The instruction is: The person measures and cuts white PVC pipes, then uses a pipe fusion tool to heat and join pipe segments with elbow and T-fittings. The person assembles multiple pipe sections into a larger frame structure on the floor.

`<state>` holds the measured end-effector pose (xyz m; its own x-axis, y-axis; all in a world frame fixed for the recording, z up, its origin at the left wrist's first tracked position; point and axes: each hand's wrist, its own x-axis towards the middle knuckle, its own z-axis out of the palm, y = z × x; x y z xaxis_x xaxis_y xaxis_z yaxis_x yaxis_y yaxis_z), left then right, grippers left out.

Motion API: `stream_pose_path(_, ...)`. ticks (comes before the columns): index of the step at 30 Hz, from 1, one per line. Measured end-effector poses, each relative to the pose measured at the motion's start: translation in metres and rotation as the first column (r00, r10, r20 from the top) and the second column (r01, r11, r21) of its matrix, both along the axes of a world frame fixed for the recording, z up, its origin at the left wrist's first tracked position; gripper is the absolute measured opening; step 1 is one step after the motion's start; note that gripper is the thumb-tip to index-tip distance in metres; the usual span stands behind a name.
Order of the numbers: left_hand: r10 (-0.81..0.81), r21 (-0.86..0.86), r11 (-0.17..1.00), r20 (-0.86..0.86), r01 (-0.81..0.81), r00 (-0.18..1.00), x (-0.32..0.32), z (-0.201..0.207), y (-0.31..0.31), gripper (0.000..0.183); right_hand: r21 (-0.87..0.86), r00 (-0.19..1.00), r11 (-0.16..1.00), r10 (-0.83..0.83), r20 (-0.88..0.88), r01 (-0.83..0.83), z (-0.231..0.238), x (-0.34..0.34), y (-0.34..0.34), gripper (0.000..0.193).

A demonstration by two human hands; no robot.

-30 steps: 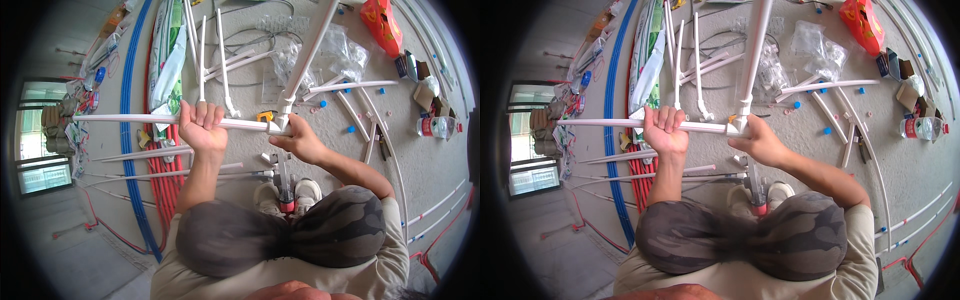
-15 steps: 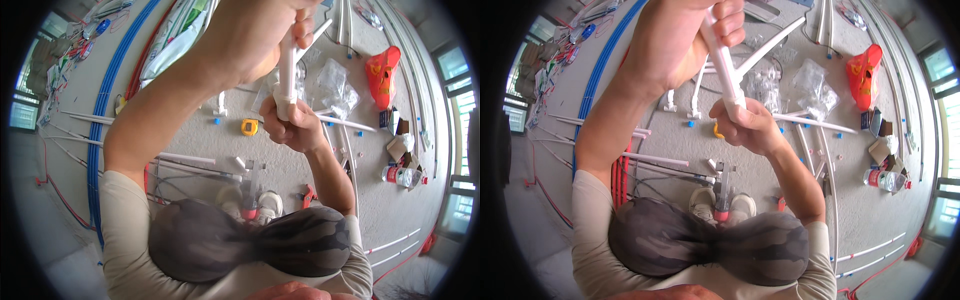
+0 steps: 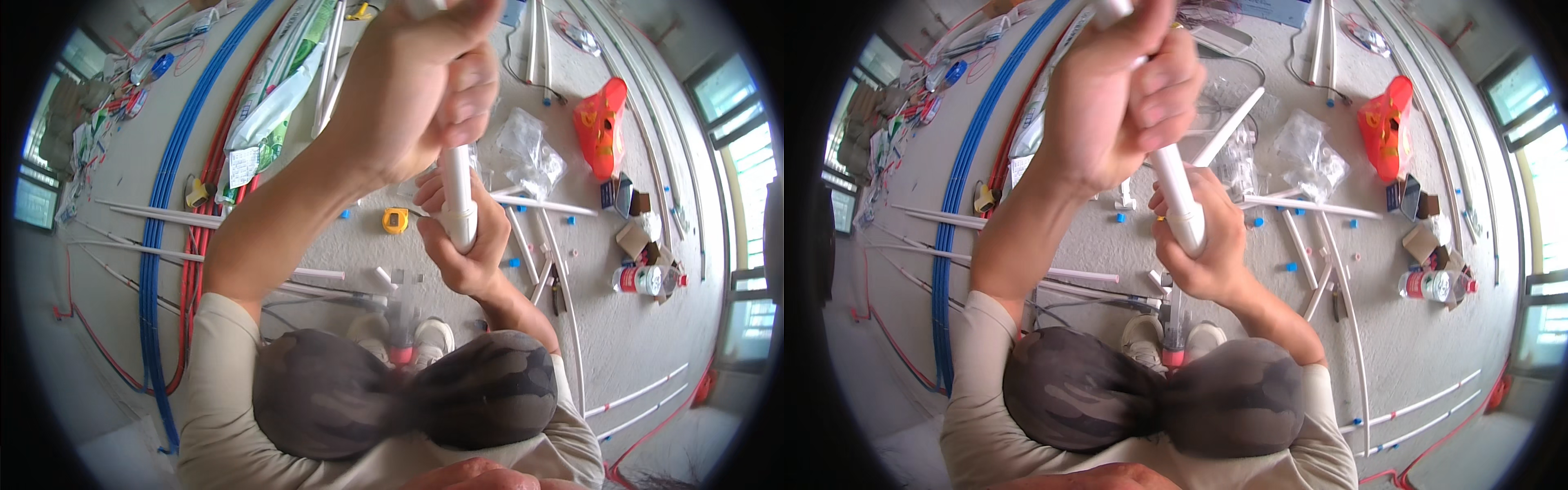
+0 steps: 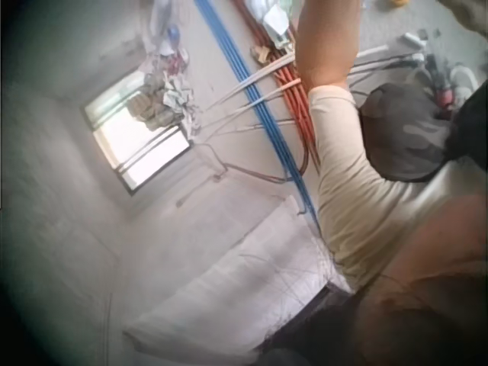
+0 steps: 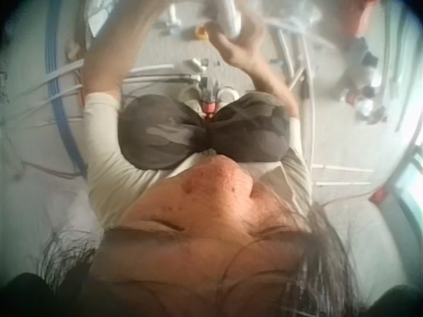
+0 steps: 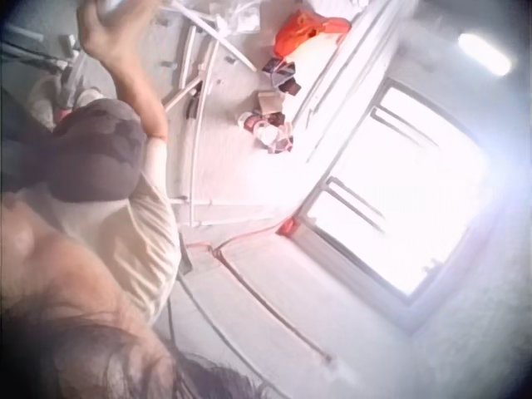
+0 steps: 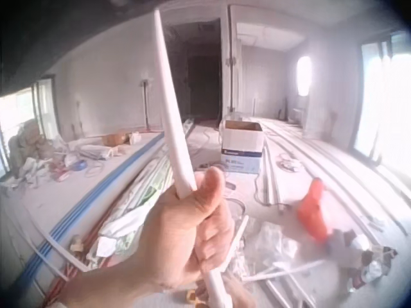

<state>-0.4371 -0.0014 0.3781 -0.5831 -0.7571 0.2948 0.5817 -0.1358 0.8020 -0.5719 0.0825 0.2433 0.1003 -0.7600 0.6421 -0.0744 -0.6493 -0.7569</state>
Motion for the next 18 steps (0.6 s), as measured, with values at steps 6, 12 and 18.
stream_pose_path(6, 0.104, -0.132, 0.985, -0.031, -0.107, 0.994, 0.003, -0.017, 0.042, 0.041, -0.116, 0.992, 0.990, -0.091, -0.092, 0.080, -0.005, 0.001, 0.026, 0.029)
stream_pose_path(12, 0.110, -0.124, 0.986, -0.005, -0.109, 0.994, 0.007, -0.023, 0.055, 0.036, -0.160, 0.988, 0.982, -0.115, -0.098, 0.098, -0.007, 0.002, 0.034, 0.035)
stream_pose_path(18, 0.089, -0.147, 0.985, -0.043, -0.094, 0.995, 0.011, -0.030, 0.057, 0.035, -0.188, 0.987, 0.977, -0.125, -0.099, 0.105, -0.010, 0.003, 0.034, 0.036)
